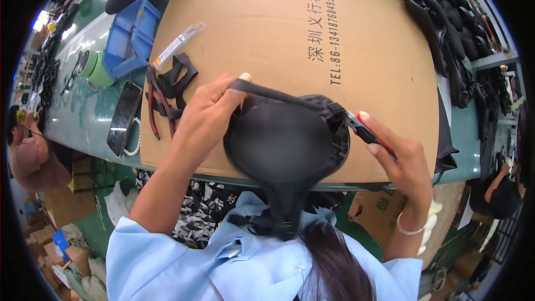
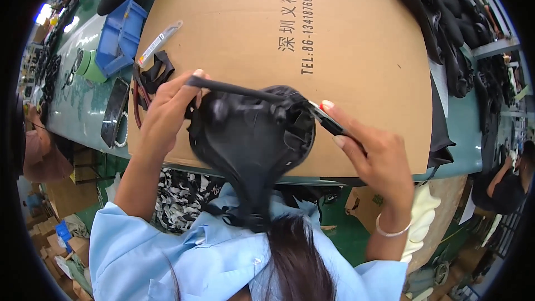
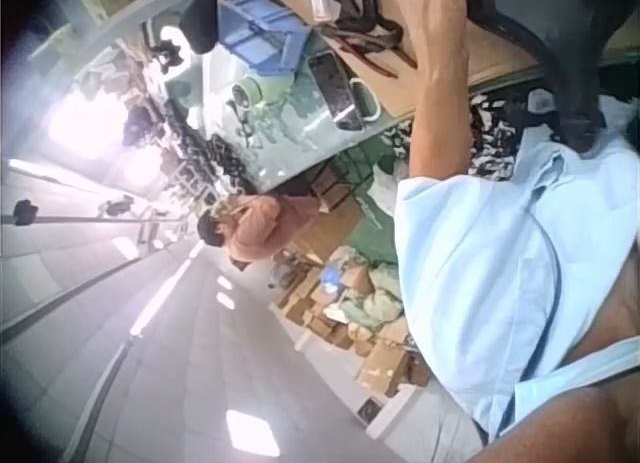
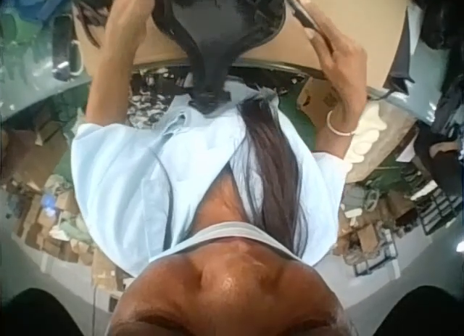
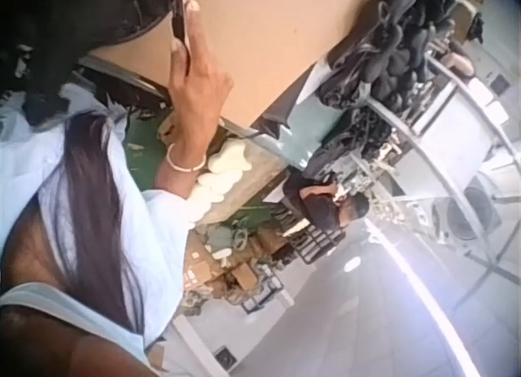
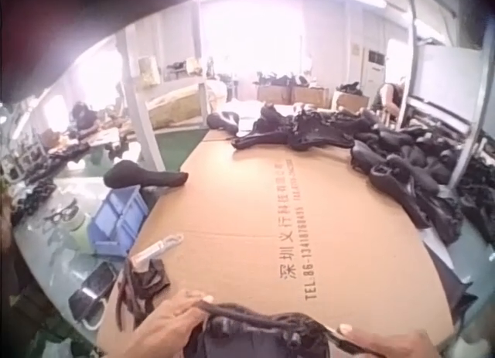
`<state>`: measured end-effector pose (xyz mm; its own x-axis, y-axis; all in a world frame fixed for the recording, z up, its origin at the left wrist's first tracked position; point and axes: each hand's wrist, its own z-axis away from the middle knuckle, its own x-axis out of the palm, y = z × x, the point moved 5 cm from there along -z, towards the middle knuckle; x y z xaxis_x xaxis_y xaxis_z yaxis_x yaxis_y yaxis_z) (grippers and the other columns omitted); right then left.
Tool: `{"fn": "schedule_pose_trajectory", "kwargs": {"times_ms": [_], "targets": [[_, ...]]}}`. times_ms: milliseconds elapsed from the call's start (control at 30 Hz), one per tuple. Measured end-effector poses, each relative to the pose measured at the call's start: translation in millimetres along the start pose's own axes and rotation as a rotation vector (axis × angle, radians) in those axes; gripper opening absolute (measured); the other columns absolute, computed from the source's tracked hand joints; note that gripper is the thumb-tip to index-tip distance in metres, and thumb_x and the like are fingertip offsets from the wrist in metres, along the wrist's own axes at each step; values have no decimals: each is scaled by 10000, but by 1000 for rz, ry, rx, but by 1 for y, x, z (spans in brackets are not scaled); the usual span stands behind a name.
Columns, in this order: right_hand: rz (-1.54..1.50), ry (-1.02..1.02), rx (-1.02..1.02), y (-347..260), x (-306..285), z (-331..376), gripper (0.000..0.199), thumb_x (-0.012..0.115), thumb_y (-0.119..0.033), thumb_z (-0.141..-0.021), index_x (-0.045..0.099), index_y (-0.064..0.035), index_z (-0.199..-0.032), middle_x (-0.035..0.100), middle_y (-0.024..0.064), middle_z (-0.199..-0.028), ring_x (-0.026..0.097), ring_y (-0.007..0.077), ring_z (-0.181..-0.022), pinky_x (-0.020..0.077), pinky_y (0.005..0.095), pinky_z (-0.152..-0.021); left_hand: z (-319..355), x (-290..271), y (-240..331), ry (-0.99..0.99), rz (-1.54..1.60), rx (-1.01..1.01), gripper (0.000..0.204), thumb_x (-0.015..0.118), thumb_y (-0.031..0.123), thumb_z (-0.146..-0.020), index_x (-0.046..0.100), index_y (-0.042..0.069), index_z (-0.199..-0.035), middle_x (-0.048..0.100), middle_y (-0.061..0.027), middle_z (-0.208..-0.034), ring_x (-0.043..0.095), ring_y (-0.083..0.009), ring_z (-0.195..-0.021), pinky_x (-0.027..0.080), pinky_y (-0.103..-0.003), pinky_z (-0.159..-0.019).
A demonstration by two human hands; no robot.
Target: Trim excess material from the edges of bicycle seats using a utility knife.
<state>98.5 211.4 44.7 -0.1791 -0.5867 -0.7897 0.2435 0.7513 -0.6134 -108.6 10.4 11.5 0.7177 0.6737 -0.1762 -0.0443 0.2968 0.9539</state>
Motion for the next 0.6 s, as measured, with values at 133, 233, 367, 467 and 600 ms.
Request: {"fn": "schedule_pose_trajectory", "kwargs": {"times_ms": [133,233,367,467,600], "targets": [[32,-117,-252,-14,4,-17,555,670,-69,-781,574,-210,-1308,677,89,-791,602,260,-578,463,355,-553,-3,31,30,-371,385,301,423,360,344,-1034,525,7,-838,515,-38,-768,494,-108,-683,391,-235,-646],[325,-238,-161,-29,3,-9,638,674,-69,-770,517,-242,-1363,578,79,-628,548,259,-511,430,373,-518,-26,48,28,-324,444,156,396,335,341,-1036,494,32,-847,484,-36,-727,446,-97,-588,343,-218,-544],[362,-178,-30,-46,8,31,670,681,-100,-785,463,-216,-1407,495,68,-551,508,246,-465,384,376,-477,-39,6,65,69,723,267,277,419,313,-1003,512,70,-907,341,22,-625,315,-91,-523,262,-244,-482],[342,-152,135,-59,13,59,622,660,-123,-835,447,-165,-1418,484,69,-545,500,256,-456,366,387,-458,-38,-3,78,102,796,445,250,444,303,-990,516,87,-886,340,20,-637,308,-93,-539,253,-248,-497],[265,-13,299,-52,35,88,563,620,-134,-888,431,-107,-1418,564,100,-602,533,270,-448,386,383,-434,-5,-16,103,379,1025,644,260,521,203,-940,419,67,-744,315,-1,-658,267,-100,-560,235,-251,-512]]}}
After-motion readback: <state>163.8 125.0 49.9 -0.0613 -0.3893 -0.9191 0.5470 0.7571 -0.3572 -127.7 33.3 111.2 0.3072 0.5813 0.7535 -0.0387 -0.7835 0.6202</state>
